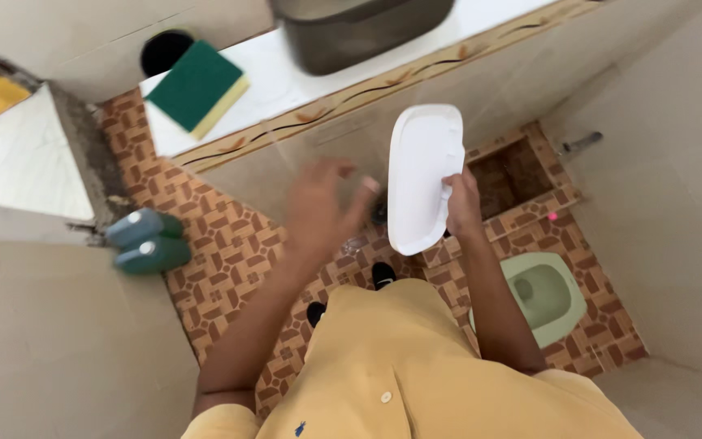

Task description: The person scrubs a white plastic lid and a dark plastic container with a green and yellow sponge in a bathroom. They wipe both the interior and exterior surfaces of each item, then place the lid back on the container.

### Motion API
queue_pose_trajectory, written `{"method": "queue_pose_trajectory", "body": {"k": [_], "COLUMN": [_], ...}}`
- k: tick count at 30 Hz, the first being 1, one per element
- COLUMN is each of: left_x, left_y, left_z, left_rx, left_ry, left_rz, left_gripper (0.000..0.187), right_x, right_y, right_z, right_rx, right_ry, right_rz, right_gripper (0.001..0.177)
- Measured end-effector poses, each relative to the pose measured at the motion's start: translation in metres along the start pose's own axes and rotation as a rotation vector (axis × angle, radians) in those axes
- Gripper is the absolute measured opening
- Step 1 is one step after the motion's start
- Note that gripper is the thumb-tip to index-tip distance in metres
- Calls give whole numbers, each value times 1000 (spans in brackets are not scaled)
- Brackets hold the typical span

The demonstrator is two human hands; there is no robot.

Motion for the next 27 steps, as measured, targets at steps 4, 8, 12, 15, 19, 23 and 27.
{"method": "queue_pose_trajectory", "body": {"k": [4, 8, 12, 15, 19, 23, 27], "left_x": [-38, -49, -60, -72, -79, -82, -76], "left_y": [-10, -32, -74, -115, -151, -166, -192], "left_z": [-70, -115, -130, -135, -150, -166, -176], "left_rx": [373, 455, 329, 204, 257, 194, 243], "left_ry": [61, 296, 552, 703, 781, 706, 845], "left_rz": [26, 105, 74, 13, 121, 70, 224], "left_gripper": [54, 37, 32, 33, 33, 35, 43], "right_x": [63, 105, 146, 175, 195, 211, 222], "right_y": [9, 4, 9, 11, 3, -17, -51], "right_z": [9, 19, 34, 30, 26, 32, 36], "right_rx": [-80, -60, 70, 99, 70, 70, 80], "right_ry": [147, 128, 125, 240, 283, 201, 149], "right_rz": [55, 147, 287, 372, 352, 383, 333], "right_gripper": [57, 52, 45, 49, 51, 53, 52]}}
Point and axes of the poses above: each hand's wrist, its own y-axis away from the middle knuckle, its own z-axis out of the back of the hand, x = y × z, the point moved 2 cm from there along -y, towards the middle knuckle, and after that the axes turned 8 degrees about x, right-handed, at the moved point
